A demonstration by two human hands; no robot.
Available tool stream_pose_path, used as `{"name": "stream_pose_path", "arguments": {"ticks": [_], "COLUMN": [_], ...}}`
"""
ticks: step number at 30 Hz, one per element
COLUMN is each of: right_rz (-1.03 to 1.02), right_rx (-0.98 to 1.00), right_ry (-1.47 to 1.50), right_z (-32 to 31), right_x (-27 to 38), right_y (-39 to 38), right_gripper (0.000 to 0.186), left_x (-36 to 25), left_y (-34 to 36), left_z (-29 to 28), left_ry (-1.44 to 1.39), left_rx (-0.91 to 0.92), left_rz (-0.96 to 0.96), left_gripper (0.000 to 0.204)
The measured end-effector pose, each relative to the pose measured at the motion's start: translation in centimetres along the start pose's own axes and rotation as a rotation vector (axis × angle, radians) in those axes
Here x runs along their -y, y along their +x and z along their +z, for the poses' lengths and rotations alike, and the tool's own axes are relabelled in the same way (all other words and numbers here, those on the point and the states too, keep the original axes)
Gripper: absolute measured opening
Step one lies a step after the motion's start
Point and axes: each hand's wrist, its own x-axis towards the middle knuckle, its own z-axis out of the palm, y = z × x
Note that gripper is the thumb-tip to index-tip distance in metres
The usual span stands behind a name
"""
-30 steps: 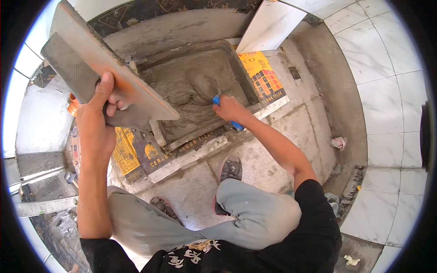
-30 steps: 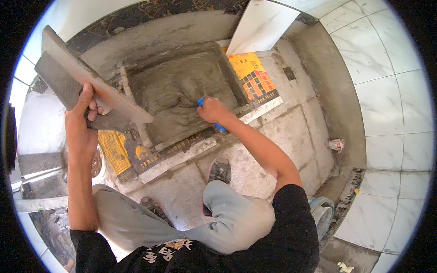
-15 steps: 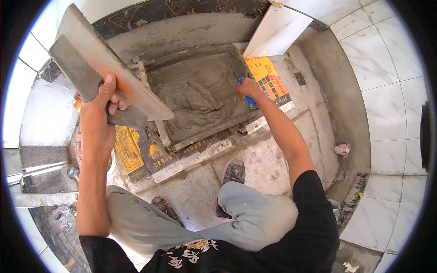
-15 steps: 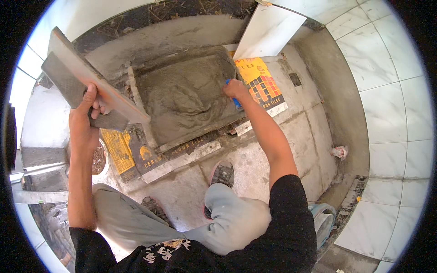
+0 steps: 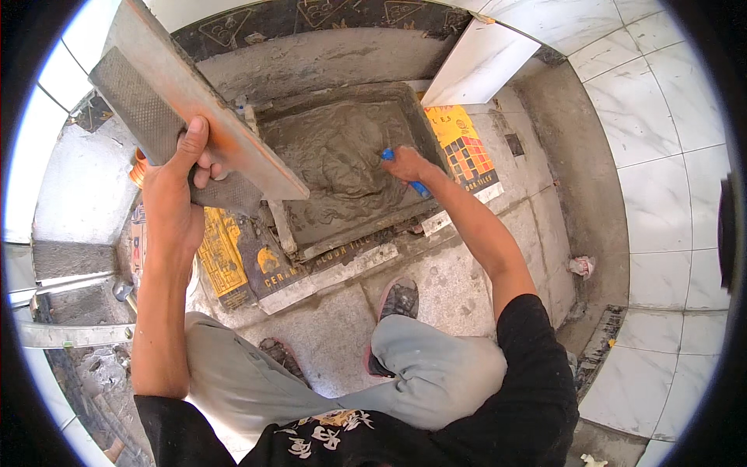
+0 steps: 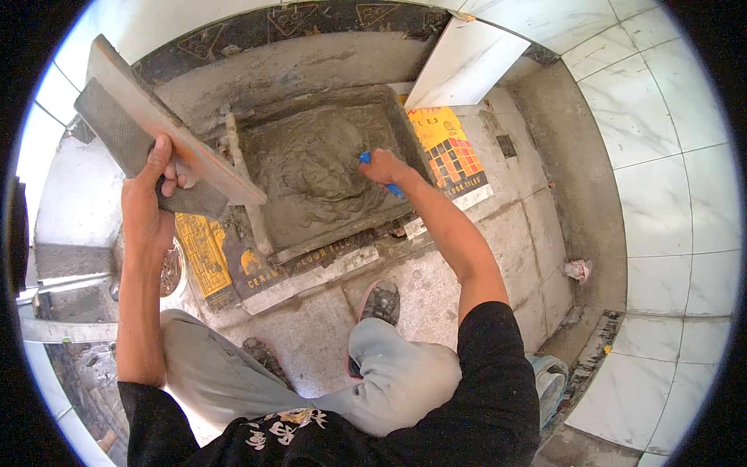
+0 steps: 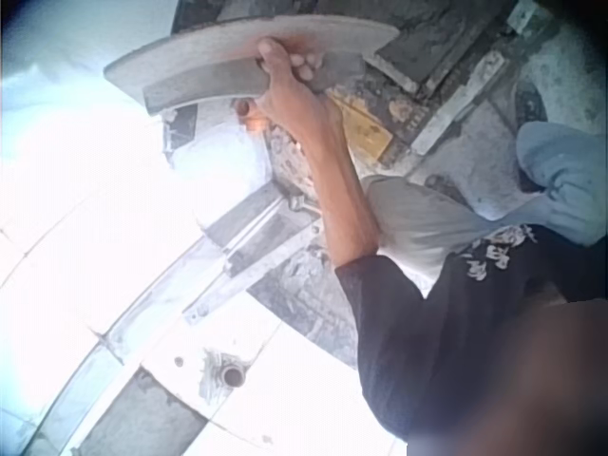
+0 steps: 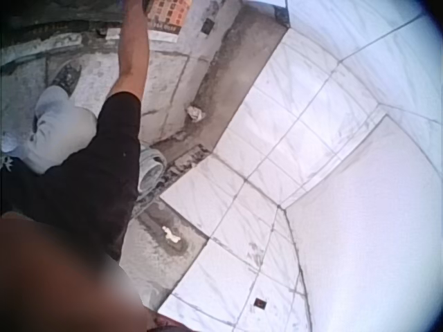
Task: Spreading and smoothing mortar in a recessed floor area using a trowel and a hawk.
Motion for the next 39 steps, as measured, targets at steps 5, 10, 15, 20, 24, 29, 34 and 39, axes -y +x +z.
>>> {"name": "stream_pose_path", "arguments": {"ticks": [5, 10, 15, 20, 24, 29, 34, 39], "right_rz": [-0.189, -0.259, 0.005, 0.34, 0.233, 0.154, 0.382, 0.329], "right_rx": [-0.096, -0.049, -0.167, -0.053, 0.229, 0.112, -0.303, -0.133], "right_ry": [-0.318, -0.445, -0.221, 0.835, 1.347, 1.617, 1.736, 1.722], "right_z": [1.7, 0.6, -0.4, 2.2, 5.8, 9.7, 10.5, 12.8], "right_x": [0.9, 3.0, -3.5, -3.1, 1.8, 4.3, 4.2, 2.1], "right_y": [-3.2, -9.4, -9.0, -9.3, -10.8, -9.5, -6.0, -2.8], "right_gripper": [0.042, 0.045, 0.04, 0.028, 0.023, 0.03, 0.03, 0.036], "left_x": [0.4, 0.2, 0.2, -0.8, -1.0, 0.4, -1.0, -0.4], "left_y": [0.1, 0.1, -0.1, -0.8, -1.0, -0.6, -1.1, -0.5], "left_z": [-0.6, -1.0, -0.8, -1.4, -0.5, -1.3, -1.8, -1.9], "left_ry": [0.008, 0.033, -0.007, -0.013, -0.036, -0.037, -0.024, -0.061], "left_rx": [-0.005, -0.064, -0.021, 0.001, -0.014, -0.007, -0.087, -0.053], "left_rz": [-0.003, -0.029, -0.043, -0.002, -0.029, -0.001, 0.011, -0.014], "left_gripper": [0.022, 0.023, 0.022, 0.019, 0.017, 0.016, 0.018, 0.019]}}
